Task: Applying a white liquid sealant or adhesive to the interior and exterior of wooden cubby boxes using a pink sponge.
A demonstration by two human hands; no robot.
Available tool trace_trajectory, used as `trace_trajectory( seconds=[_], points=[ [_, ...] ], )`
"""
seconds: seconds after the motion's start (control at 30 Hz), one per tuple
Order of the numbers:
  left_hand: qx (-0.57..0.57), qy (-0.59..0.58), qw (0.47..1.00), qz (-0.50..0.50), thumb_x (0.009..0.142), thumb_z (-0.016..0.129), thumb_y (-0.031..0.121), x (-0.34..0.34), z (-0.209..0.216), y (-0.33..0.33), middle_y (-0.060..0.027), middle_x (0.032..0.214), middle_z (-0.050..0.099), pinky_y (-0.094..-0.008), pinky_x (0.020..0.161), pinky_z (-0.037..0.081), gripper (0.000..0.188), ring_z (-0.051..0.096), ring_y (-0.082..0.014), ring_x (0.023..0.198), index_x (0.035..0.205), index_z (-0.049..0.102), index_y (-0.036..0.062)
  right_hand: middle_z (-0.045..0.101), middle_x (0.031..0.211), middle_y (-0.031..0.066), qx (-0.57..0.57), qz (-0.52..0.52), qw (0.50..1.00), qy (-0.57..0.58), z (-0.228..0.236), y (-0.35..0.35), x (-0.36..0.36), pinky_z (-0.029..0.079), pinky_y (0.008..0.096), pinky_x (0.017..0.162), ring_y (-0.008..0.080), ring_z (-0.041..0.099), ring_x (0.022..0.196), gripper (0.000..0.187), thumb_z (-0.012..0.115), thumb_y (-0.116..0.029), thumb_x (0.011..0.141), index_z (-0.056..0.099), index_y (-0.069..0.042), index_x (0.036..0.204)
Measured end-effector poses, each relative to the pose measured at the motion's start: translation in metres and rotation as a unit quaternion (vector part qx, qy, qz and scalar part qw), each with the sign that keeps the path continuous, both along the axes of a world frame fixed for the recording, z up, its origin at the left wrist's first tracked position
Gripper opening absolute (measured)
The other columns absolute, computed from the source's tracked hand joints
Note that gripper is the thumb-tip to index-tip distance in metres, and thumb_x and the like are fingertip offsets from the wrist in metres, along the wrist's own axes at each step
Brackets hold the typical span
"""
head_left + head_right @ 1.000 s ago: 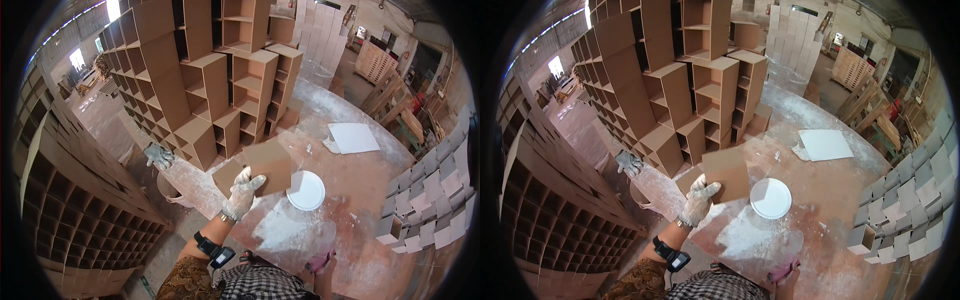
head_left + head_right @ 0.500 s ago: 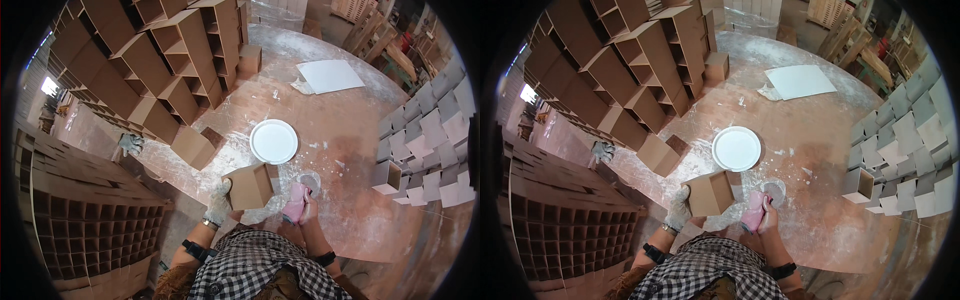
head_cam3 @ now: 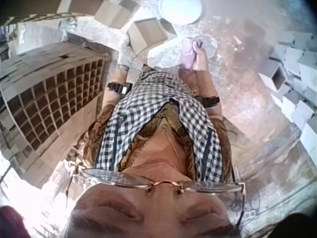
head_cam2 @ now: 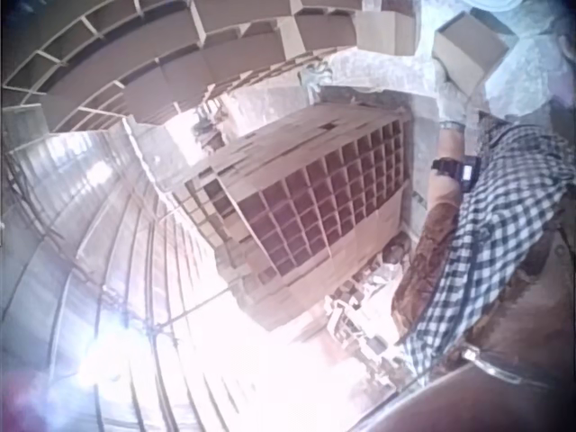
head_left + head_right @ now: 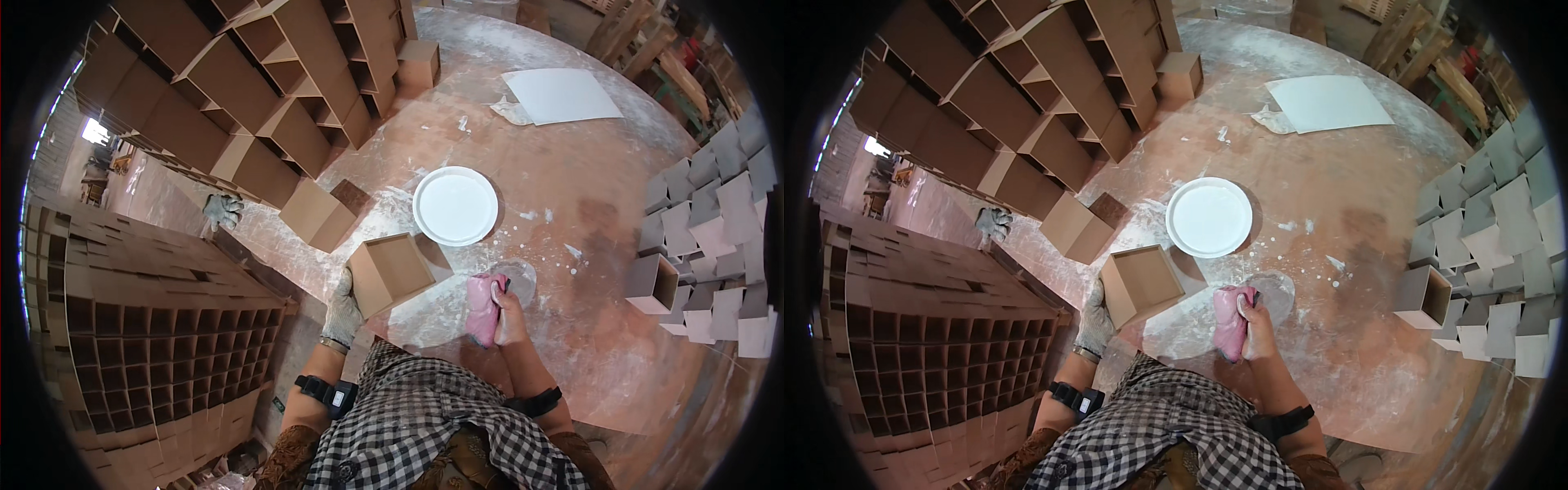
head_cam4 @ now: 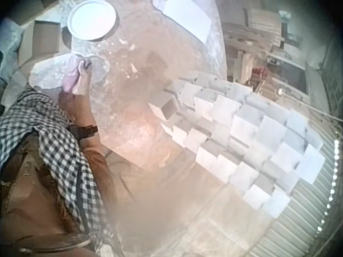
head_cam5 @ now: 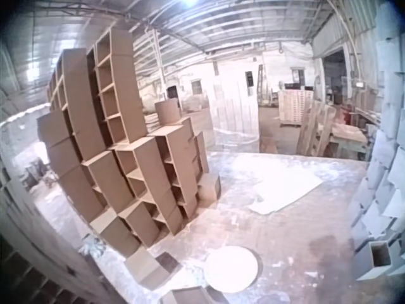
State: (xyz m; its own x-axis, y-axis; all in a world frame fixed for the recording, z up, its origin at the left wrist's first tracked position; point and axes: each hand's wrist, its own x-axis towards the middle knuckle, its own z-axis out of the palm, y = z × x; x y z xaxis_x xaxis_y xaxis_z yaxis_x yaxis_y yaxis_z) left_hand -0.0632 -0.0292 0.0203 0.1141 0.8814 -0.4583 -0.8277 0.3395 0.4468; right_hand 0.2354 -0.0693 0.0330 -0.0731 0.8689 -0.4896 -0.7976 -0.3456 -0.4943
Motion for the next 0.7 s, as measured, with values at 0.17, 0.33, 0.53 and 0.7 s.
trace_trajectory(
  seconds=[0.17, 0.33, 0.53, 0.7],
  points=[
    [-0.016, -0.002, 1.0, 0.007, 0.086, 0.056, 0.032, 0.004, 0.008, -0.007, -0.0113, 0.114, 0.054, -0.0417, 0.085, 0.051, 0.045, 0.056, -0.0246, 0.103, 0.121, 0.045, 0.0063, 0.059, 0.091, 0.0031, -0.004, 0.035, 0.999, -0.038, 0.012, 0.009, -0.014, 0.047, 0.028, 0.075, 0.0143, 0.058, 0.081, 0.027, 0.059, -0.013, 0.084, 0.052, -0.002, 0.107],
    [-0.031, 0.016, 0.998, -0.047, 0.086, 0.058, 0.032, 0.0, 0.006, -0.005, -0.0128, 0.114, 0.054, -0.0395, 0.084, 0.051, 0.048, 0.056, -0.0255, 0.102, 0.121, 0.045, 0.0032, 0.059, 0.087, 0.0027, 0.03, 0.09, 0.983, -0.157, 0.039, 0.029, -0.043, 0.046, 0.0262, 0.07, 0.0125, 0.056, 0.076, 0.023, 0.061, -0.009, 0.08, 0.056, -0.002, 0.102],
    [-0.061, -0.068, 0.994, -0.062, 0.086, 0.058, 0.027, -0.003, 0.018, -0.004, -0.0151, 0.117, 0.052, -0.044, 0.086, 0.049, 0.047, 0.055, -0.0291, 0.104, 0.123, 0.043, 0.0025, 0.061, 0.086, 0.0163, 0.035, 0.24, 0.793, -0.56, 0.045, 0.069, -0.075, 0.045, 0.036, 0.073, 0.0294, 0.058, 0.08, 0.027, 0.064, -0.017, 0.075, 0.059, 0.003, 0.093],
    [-0.084, -0.094, 0.991, -0.049, 0.086, 0.057, 0.026, -0.003, 0.021, -0.001, -0.0167, 0.121, 0.05, -0.0471, 0.092, 0.045, 0.049, 0.052, -0.0316, 0.108, 0.126, 0.039, 0.0029, 0.059, 0.088, 0.0276, 0.044, 0.208, 0.727, -0.653, 0.034, 0.098, -0.097, 0.043, 0.0449, 0.078, 0.0434, 0.056, 0.087, 0.034, 0.062, -0.025, 0.075, 0.058, 0.006, 0.088]
  ],
)
